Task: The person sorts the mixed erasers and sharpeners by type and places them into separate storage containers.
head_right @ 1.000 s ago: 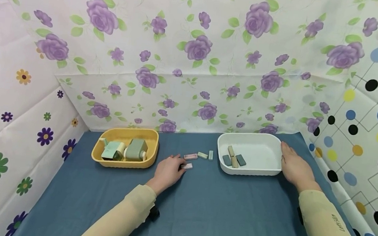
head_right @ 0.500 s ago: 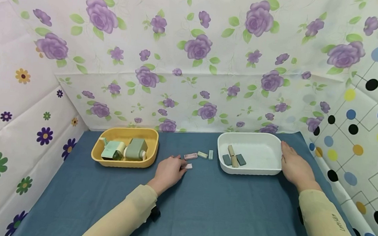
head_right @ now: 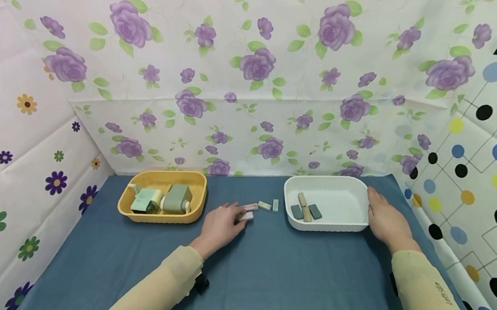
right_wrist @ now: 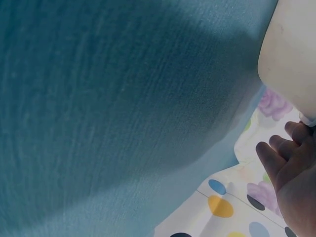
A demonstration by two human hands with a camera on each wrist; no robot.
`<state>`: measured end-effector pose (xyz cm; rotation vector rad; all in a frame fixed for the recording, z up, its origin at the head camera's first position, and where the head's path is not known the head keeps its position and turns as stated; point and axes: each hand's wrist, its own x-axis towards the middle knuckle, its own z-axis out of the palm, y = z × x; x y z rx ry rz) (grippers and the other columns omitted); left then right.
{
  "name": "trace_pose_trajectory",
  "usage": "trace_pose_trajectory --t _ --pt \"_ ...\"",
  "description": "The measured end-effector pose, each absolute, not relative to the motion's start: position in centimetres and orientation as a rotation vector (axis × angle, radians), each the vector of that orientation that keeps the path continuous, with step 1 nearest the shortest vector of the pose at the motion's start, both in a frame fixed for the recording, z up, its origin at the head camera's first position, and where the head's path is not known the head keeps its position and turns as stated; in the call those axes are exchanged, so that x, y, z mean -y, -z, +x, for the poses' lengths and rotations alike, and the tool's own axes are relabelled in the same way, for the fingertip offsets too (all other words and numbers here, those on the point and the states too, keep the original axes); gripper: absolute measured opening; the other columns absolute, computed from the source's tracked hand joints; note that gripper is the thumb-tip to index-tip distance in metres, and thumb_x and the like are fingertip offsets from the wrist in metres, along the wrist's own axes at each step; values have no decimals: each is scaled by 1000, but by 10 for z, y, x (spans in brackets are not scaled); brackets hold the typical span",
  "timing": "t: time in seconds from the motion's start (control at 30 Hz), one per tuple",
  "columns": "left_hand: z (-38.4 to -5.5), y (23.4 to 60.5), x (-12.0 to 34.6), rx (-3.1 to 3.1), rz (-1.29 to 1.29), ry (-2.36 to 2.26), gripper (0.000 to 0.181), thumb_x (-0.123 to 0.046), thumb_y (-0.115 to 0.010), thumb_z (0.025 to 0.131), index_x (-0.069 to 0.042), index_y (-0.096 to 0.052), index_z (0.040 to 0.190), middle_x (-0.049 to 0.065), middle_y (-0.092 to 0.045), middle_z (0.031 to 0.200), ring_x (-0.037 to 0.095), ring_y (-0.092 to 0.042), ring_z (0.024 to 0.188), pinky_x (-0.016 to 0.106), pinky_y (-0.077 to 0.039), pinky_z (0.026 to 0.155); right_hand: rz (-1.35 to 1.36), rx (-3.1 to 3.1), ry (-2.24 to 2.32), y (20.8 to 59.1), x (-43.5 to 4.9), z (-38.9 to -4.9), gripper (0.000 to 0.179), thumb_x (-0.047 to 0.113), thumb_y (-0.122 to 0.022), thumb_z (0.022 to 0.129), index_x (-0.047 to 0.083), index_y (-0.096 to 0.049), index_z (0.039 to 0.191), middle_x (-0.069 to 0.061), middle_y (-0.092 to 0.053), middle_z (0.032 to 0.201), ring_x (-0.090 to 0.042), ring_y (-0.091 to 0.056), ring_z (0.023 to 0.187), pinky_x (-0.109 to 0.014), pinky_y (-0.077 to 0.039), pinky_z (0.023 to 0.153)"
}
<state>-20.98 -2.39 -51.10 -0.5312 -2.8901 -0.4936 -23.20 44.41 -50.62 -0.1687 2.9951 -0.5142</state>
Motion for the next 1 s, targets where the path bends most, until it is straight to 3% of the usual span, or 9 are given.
trace_pose_trajectory --t 0.17,0.3,0.33,0.43,0.53,0.67,0.8,1.0 --pt "-210 506 11 2826 -543 568 28 -21 -79 97 -17 -82 124 14 -73 135 39 -68 127 53 -63 91 -154 -2985 532 509 -443 -229 65 21 -33 117 -6 -5 168 -38 -17 169 -61 -20 152 -75 -20 121" --pt "-212 502 -4 2760 -580 579 22 -21 -78 96 -17 -82 117 11 -75 132 36 -70 125 50 -65 86 -168 -2998 539 510 -443 -228 64 20 -34 116 -6 -7 168 -37 -18 169 -61 -21 152 -74 -20 121" --pt "-212 500 -8 2740 -593 579 20 -22 -78 96 -17 -82 115 9 -77 127 33 -73 118 47 -66 81 -170 -3001 538 509 -443 -228 64 20 -34 116 -6 -7 168 -37 -18 169 -61 -21 152 -74 -20 121" --pt "-214 493 -22 2689 -629 600 18 -22 -78 96 -17 -80 113 5 -78 118 24 -78 96 43 -66 82 -177 -3003 541 508 -443 -229 64 21 -33 117 -6 -7 168 -37 -18 169 -61 -21 152 -74 -20 121" --pt "-216 487 -35 2638 -659 631 16 -21 -78 96 -17 -77 111 -1 -77 102 13 -70 68 40 -65 86 -181 -3006 543 506 -444 -230 64 22 -32 117 -6 -7 168 -37 -18 169 -60 -21 152 -74 -20 121" --pt "-218 483 -53 2613 -688 666 14 -21 -74 100 -16 -74 113 -4 -75 96 7 -61 57 39 -61 99 -174 -3001 551 505 -444 -231 64 22 -32 117 -5 -7 169 -37 -17 169 -60 -21 153 -74 -20 121" --pt "-220 482 -68 2618 -707 655 15 -22 -71 104 -15 -74 116 -3 -75 99 7 -63 60 35 -54 111 -165 -2986 562 506 -443 -230 64 20 -33 117 -5 -7 169 -37 -17 169 -60 -20 153 -74 -19 121" --pt "-221 477 -84 2653 -726 626 18 -21 -70 105 -14 -73 121 -2 -75 107 14 -75 87 34 -48 116 -166 -3003 548 507 -443 -230 64 19 -34 116 -5 -7 169 -37 -17 170 -60 -21 153 -74 -20 121"
